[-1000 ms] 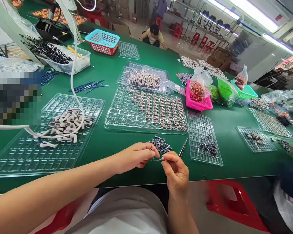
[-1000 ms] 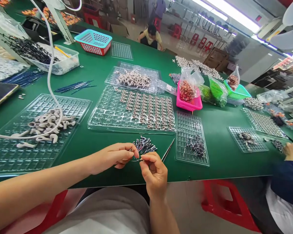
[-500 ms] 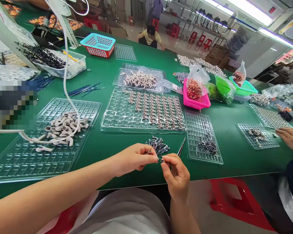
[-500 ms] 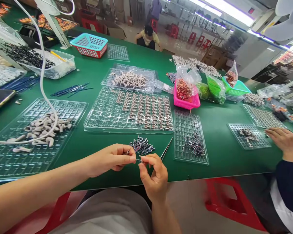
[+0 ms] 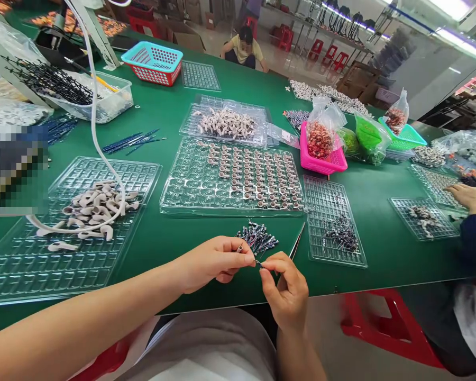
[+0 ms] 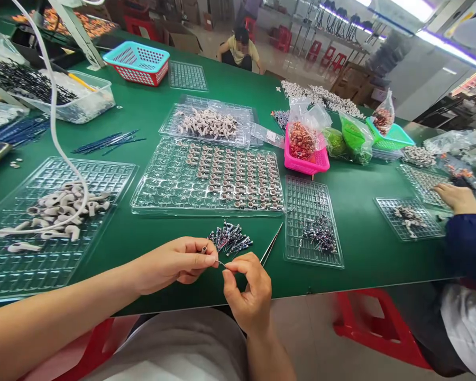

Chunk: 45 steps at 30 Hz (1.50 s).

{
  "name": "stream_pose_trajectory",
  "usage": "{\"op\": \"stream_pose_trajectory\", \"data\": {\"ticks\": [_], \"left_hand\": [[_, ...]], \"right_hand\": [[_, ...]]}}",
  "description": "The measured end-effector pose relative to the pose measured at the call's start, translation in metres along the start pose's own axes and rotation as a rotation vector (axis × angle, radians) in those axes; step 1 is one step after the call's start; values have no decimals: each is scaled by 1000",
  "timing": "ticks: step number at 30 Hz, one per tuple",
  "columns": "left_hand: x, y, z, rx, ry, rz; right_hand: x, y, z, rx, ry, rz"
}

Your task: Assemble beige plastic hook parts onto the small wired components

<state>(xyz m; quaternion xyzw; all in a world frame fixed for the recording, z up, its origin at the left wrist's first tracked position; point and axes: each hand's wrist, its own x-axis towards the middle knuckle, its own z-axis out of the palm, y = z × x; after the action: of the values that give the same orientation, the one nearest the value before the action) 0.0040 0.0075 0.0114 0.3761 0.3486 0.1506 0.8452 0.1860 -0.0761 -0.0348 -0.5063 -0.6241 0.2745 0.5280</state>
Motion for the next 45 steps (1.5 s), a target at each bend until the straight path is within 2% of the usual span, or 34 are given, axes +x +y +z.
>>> {"op": "stream_pose_trajectory", "data": {"ticks": [11, 15, 18, 23, 27, 32, 39, 45], "left_hand": [[-1, -2, -1, -63, -51, -26], [-2, -1, -1, -19, -65, -19], [-4, 1, 0, 180, 1, 57], [-9, -3, 4, 635, 161, 287], [-10, -7, 5, 767, 212, 394], [-8, -3, 3, 621, 177, 282], [-2, 1, -2, 70, 17, 2], [-3, 1, -1, -91, -29, -46]], "right_hand": [[-1, 2, 0, 40, 10, 10], [0, 2, 0, 33, 25, 19], [0, 2, 0, 36, 31, 33], [0, 2, 0, 46, 15, 39], [-1, 2, 0, 49, 10, 42], [-1, 2, 0, 52, 22, 51], [-1, 2, 1, 49, 55, 38], [-2, 4, 0, 77, 63, 50]]}}
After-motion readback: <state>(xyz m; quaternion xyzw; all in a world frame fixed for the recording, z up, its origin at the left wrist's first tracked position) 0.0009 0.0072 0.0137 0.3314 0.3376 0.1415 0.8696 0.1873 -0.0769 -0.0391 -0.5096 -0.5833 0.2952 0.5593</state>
